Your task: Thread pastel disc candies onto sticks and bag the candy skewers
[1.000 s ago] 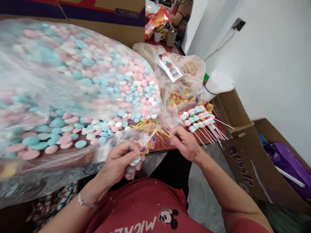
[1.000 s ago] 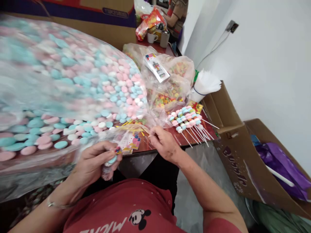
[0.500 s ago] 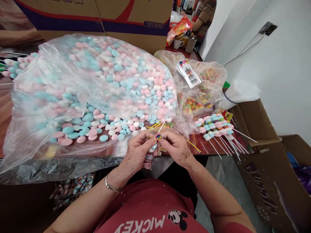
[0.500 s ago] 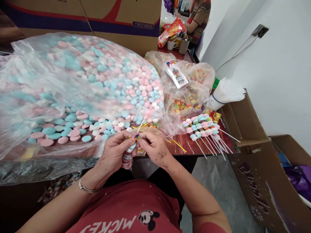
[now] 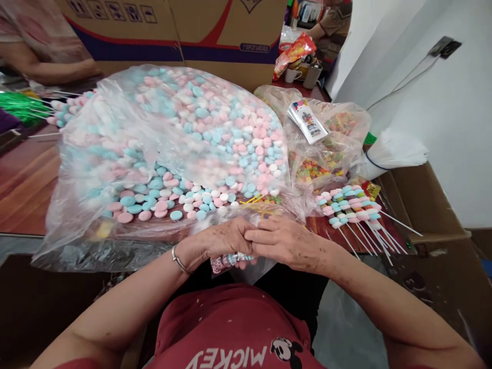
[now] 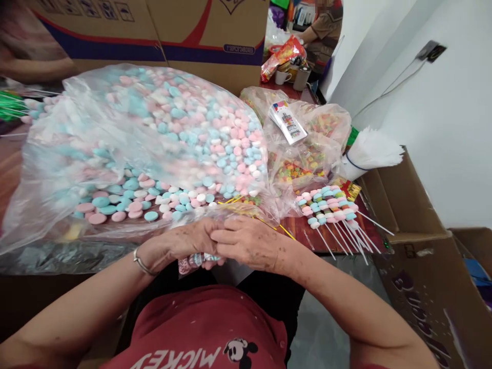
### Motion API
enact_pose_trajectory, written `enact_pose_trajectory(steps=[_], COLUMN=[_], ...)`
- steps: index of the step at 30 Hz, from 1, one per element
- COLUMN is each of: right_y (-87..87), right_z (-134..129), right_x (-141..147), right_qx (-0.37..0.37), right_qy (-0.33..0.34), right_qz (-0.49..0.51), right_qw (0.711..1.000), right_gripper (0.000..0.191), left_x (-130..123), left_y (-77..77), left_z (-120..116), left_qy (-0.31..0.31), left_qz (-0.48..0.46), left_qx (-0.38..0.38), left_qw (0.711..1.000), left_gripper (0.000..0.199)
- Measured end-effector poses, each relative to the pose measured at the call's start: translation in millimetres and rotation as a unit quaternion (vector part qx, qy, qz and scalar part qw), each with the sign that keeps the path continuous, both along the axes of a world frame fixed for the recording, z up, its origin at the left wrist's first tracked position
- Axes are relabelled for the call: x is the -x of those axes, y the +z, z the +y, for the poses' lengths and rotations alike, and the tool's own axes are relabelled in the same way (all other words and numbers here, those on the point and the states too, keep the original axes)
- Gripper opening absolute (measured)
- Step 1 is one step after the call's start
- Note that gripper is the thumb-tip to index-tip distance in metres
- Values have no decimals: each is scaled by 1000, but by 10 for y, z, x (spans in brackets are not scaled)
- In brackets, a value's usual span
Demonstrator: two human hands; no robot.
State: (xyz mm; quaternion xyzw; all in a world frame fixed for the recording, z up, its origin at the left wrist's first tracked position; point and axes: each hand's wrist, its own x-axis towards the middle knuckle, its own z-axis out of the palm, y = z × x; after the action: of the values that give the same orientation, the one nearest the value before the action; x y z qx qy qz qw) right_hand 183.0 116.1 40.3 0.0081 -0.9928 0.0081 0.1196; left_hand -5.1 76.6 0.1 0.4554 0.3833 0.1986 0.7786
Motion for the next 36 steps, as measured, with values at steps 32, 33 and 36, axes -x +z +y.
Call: enact_pose_trajectory(steps=[32,33,36], right_y=[-479,-526,-631], right_z=[-553,-615,-741], right_x=[974,1036,1172], right_qx=[314,312,314], right_qy=[-230,-217,-168], right_qz=[397,363,254], right_qw=[831,851,899], right_gripper=[18,19,21], left_x=[397,375,315], left_y=[195,180,201], left_z=[-664,-734,-889], left_qy=[394,421,545], left_qz=[113,109,79], left_qx=[-298,-246,-130], left_qw=[862,866,825], left_gripper=[47,44,31])
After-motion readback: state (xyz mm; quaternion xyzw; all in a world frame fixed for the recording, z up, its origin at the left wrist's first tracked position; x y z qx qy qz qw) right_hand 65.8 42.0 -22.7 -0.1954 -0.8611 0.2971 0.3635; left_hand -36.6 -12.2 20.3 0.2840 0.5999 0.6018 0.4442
